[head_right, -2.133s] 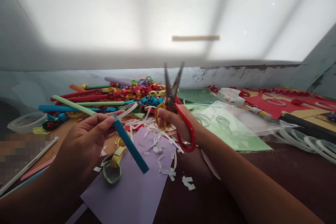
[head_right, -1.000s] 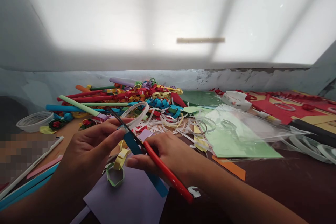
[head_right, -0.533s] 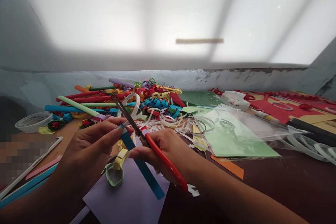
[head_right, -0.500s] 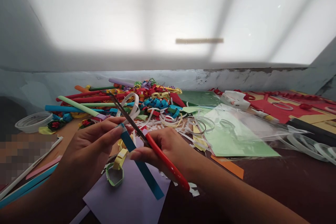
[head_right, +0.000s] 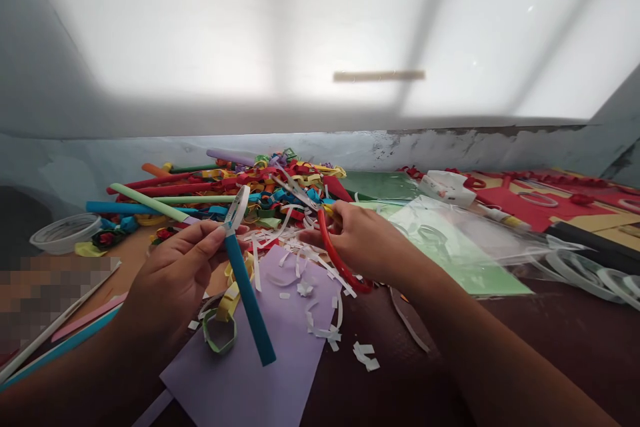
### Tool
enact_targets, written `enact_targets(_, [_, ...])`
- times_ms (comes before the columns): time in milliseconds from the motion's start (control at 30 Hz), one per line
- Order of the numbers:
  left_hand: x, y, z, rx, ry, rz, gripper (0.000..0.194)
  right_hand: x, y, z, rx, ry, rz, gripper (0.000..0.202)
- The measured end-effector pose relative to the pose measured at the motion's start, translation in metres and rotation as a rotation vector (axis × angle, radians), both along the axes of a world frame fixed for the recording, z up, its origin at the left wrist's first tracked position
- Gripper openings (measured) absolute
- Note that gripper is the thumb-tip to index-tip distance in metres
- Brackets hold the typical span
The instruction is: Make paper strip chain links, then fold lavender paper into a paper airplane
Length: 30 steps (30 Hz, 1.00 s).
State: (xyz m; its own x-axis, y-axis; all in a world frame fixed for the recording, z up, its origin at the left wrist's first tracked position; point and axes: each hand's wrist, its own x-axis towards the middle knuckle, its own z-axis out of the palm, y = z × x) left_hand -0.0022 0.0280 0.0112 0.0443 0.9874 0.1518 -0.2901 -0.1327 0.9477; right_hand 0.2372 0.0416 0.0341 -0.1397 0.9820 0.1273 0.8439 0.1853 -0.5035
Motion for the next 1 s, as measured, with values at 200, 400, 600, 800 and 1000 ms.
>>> enact_targets(200, [-0.003,-0.007,-0.002,0.011,0.193,-0.117,0.016,0.003,0.005,-0.004,-0.031,-0.345,-0.082,0.035])
enact_targets(400, [-0.002,-0.018,0.002,0.006,0.398,-0.182,0.025,-0.017,-0.013,-0.003,0.705,0.082,0.295,0.031])
enact_targets(600, [0.001,-0.025,0.003,0.004,0.267,-0.318,0.020,-0.031,-0.011,-0.023,0.563,0.279,0.624,0.030])
enact_targets(800, [0.004,-0.022,0.002,-0.009,0.318,-0.281,0.022,-0.034,-0.011,-0.029,0.528,0.246,0.545,0.030])
enact_targets(1000, [0.005,-0.016,0.010,-0.021,0.379,-0.145,0.030,-0.037,-0.006,-0.032,0.351,0.195,0.424,0.027])
